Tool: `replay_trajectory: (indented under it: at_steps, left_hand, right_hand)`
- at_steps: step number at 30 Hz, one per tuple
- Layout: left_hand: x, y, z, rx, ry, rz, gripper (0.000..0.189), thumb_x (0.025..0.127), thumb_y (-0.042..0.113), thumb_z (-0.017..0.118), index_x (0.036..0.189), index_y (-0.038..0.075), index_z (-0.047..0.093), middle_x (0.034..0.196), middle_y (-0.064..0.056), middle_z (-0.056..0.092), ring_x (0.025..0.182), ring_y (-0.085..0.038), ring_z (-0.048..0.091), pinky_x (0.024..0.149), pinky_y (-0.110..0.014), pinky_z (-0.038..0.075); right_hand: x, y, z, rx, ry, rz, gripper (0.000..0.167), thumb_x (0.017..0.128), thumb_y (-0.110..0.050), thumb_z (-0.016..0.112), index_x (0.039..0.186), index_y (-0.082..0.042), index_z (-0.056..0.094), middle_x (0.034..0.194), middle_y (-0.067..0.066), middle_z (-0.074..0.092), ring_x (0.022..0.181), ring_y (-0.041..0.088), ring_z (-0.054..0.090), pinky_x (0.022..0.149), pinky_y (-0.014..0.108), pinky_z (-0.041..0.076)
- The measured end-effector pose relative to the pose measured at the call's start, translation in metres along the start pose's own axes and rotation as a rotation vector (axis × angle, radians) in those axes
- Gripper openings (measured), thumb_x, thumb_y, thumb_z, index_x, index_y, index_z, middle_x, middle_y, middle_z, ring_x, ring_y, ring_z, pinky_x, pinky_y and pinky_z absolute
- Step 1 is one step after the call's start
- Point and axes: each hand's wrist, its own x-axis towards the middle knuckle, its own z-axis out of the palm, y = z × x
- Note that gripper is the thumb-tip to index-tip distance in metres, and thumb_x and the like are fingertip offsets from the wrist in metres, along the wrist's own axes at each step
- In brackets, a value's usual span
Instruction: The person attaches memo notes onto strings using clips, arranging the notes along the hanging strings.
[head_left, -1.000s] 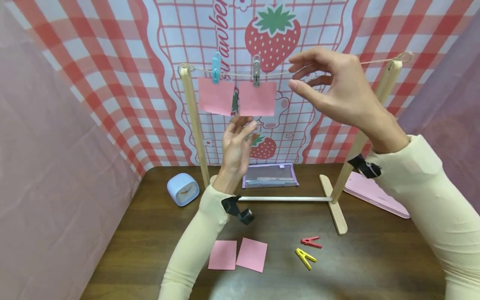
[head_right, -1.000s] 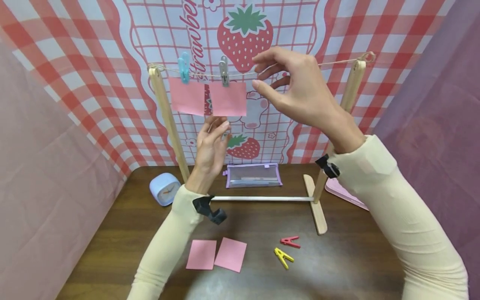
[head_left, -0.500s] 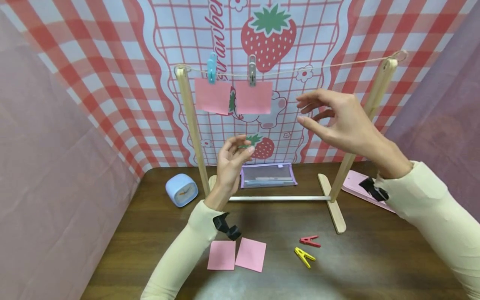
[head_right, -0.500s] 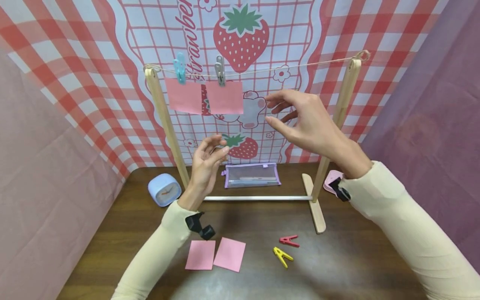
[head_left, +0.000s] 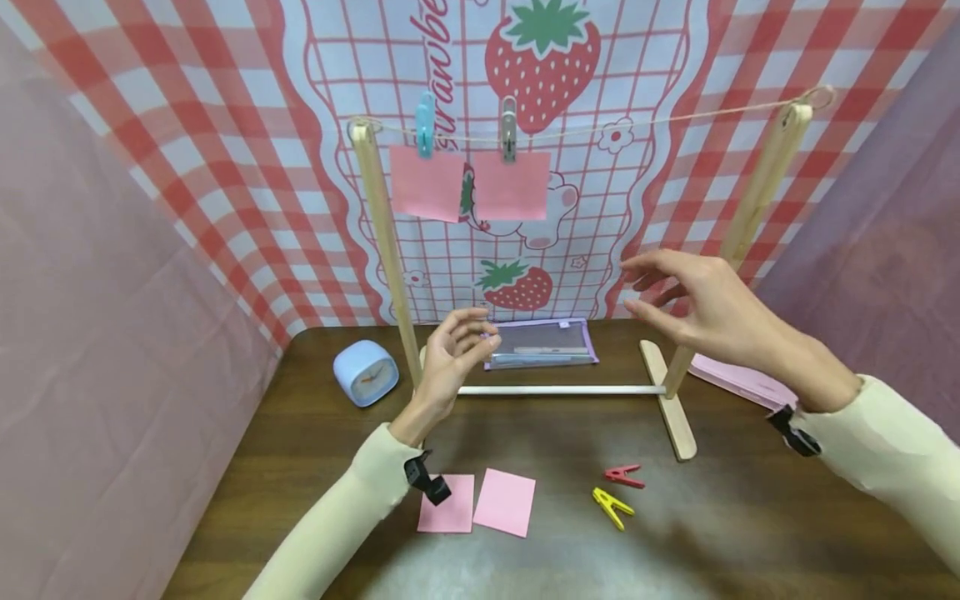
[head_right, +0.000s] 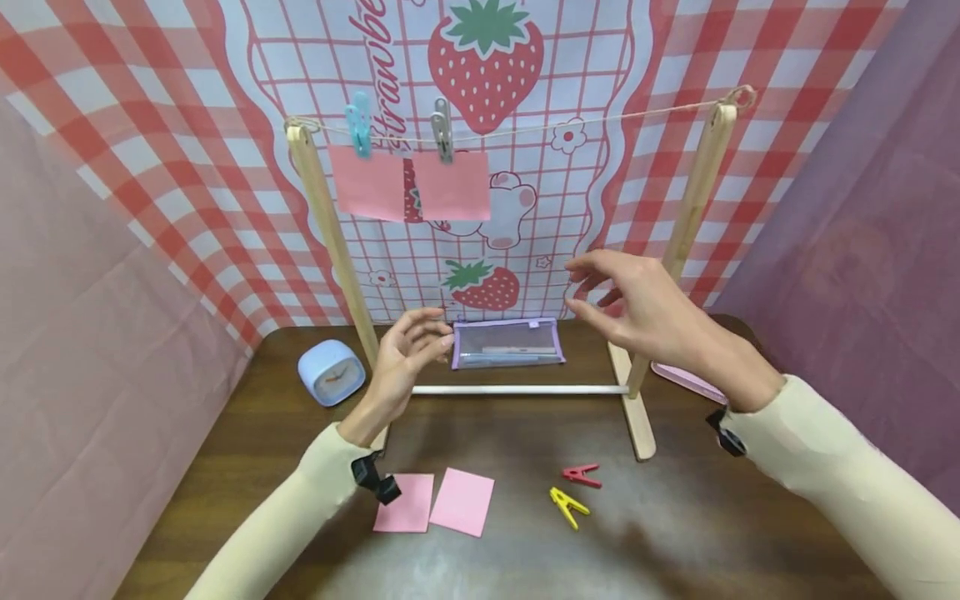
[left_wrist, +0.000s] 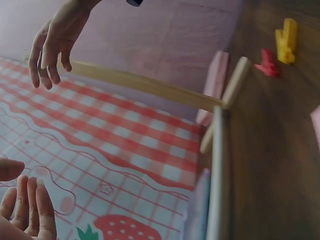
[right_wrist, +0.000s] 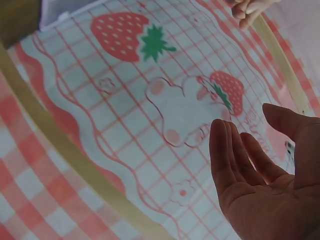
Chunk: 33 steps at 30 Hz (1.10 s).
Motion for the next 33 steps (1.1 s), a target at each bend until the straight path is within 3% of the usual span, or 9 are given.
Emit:
replay_trajectory:
  at_steps: [2,6,9,15,19,23,27,33]
  left_hand:
    - [-0.006,-0.004,-0.005,0.038,-0.022,-0.022,0.044,0.094,-0.003,0.068,0.136,-0.003,0.054,0.107,0.0,0.071,0.089,-0.009,0.068,0.076,-0.025,0.062]
    - [-0.021,-0.011,-0.013,0.133,-0.088,-0.058,0.045,0.094,-0.001,0.07,0.136,-0.001,0.055,0.111,-0.019,0.07,0.088,-0.009,0.069,0.076,-0.028,0.063]
    - [-0.032,-0.015,-0.018,0.199,-0.138,-0.083,0.045,0.094,0.0,0.072,0.136,0.001,0.056,0.114,-0.032,0.067,0.088,-0.01,0.07,0.074,-0.028,0.063]
    - [-0.051,-0.017,-0.025,0.38,-0.228,-0.11,0.046,0.093,0.004,0.075,0.135,0.005,0.059,0.115,-0.03,0.069,0.091,-0.013,0.07,0.078,-0.029,0.062]
    - [-0.063,-0.019,-0.027,0.503,-0.287,-0.128,0.046,0.091,0.008,0.079,0.133,0.006,0.062,0.119,-0.027,0.069,0.098,-0.028,0.07,0.084,-0.03,0.062]
    - [-0.075,-0.023,-0.027,0.586,-0.33,-0.135,0.046,0.09,0.01,0.081,0.132,0.006,0.063,0.122,-0.025,0.07,0.103,-0.042,0.069,0.087,-0.043,0.064]
    - [-0.083,-0.031,-0.026,0.659,-0.382,-0.122,0.05,0.088,0.01,0.083,0.133,0.002,0.062,0.124,-0.023,0.071,0.107,-0.041,0.069,0.091,-0.051,0.063]
    - [-0.094,-0.041,-0.027,0.785,-0.465,-0.106,0.054,0.083,0.015,0.087,0.13,0.003,0.065,0.123,-0.017,0.07,0.11,-0.036,0.067,0.094,-0.047,0.061]
  right_hand:
    - [-0.008,0.003,0.005,-0.004,-0.006,-0.012,0.042,0.087,-0.012,0.084,0.126,-0.01,0.068,0.112,0.001,0.077,0.089,0.014,0.076,0.076,0.021,0.063]
    - [-0.027,0.008,0.016,0.01,-0.005,-0.036,0.043,0.084,-0.009,0.086,0.123,-0.01,0.069,0.107,0.001,0.078,0.084,0.01,0.075,0.074,0.016,0.06]
    - [-0.04,0.012,0.023,0.023,-0.022,-0.007,0.04,0.086,-0.01,0.085,0.122,-0.011,0.07,0.106,-0.002,0.077,0.083,0.002,0.071,0.073,0.017,0.06]
    - [-0.064,0.022,0.04,0.067,-0.08,0.054,0.037,0.088,-0.009,0.083,0.122,-0.01,0.069,0.105,-0.001,0.076,0.081,0.0,0.069,0.071,0.026,0.063]
    - [-0.078,0.03,0.052,0.092,-0.107,0.064,0.038,0.088,-0.009,0.083,0.123,-0.01,0.069,0.105,0.0,0.077,0.085,0.002,0.072,0.069,0.026,0.063]
    - [-0.091,0.036,0.065,0.107,-0.106,0.052,0.035,0.088,-0.009,0.083,0.121,-0.01,0.07,0.104,-0.001,0.078,0.088,0.003,0.071,0.067,0.024,0.062]
    - [-0.105,0.041,0.077,0.124,-0.115,0.067,0.033,0.088,-0.009,0.082,0.119,-0.011,0.071,0.102,-0.005,0.076,0.09,0.001,0.07,0.068,0.023,0.061]
    - [-0.123,0.046,0.095,0.158,-0.137,0.103,0.033,0.088,-0.008,0.082,0.119,-0.01,0.071,0.103,-0.003,0.078,0.092,0.008,0.072,0.068,0.027,0.063]
